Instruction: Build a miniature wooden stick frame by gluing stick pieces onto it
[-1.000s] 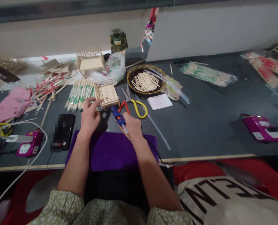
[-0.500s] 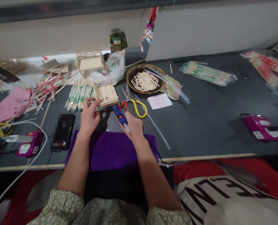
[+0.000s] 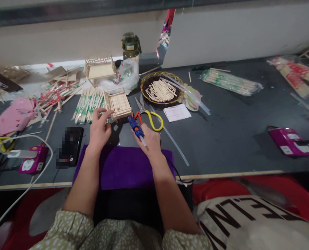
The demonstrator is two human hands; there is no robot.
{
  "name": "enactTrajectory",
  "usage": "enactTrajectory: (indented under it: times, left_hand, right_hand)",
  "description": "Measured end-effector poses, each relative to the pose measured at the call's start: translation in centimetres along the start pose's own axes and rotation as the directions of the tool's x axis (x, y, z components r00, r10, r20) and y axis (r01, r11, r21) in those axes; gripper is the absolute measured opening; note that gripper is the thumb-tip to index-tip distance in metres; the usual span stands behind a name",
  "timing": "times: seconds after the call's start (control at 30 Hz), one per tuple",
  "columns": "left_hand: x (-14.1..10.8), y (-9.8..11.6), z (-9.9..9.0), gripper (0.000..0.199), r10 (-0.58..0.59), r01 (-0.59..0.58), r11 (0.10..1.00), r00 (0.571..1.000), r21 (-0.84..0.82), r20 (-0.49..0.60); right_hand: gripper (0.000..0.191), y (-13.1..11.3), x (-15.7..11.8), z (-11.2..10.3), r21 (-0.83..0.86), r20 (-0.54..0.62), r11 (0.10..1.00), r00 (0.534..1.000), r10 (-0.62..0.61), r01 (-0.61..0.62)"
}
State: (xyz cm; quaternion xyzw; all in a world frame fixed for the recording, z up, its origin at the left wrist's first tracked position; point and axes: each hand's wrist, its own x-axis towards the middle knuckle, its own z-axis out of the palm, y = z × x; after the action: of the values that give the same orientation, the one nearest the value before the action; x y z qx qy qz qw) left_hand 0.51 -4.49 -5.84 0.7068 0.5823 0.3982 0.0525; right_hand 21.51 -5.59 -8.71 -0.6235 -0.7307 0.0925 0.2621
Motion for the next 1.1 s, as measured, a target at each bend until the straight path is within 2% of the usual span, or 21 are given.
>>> enactTrajectory:
  times: [0.47, 0.63, 0.87, 1.0, 1.1]
  left_hand:
    - [0.0, -0.13, 0.0, 0.059, 0.007, -0.007, 1.0, 1.0, -0.002, 0.004]
    - [-0.04, -0.23, 0.14, 0.059, 0.024, -0.024, 1.0, 1.0, 0.0, -0.014]
    - [-0.09, -0.41, 0.26, 0.06, 0.034, -0.034, 0.999, 0.999, -0.007, -0.027]
    - [-0.1, -0.44, 0.28, 0.06, 0.045, -0.045, 0.999, 0.999, 0.002, -0.028]
    - [-0.1, -0.46, 0.28, 0.06, 0.042, -0.042, 0.999, 0.999, -0.003, -0.027]
  right_hand:
    - [0.039, -0.23, 0.09, -0.55, -0.002, 0.074, 0.994, 0.991, 0.113, -0.113]
    - [0.042, 0.0, 0.02, -0.46, 0.039, 0.043, 0.991, 0.991, 0.125, -0.126]
    - [0.041, -0.01, -0.24, -0.26, 0.113, -0.041, 0.993, 0.998, 0.04, -0.035]
    - [0.034, -0.15, -0.24, -0.18, 0.119, -0.04, 0.991, 0.998, -0.052, 0.057]
    - [0.031, -0.21, -0.18, 0.03, 0.1, -0.023, 0.993, 0.998, -0.061, 0.063]
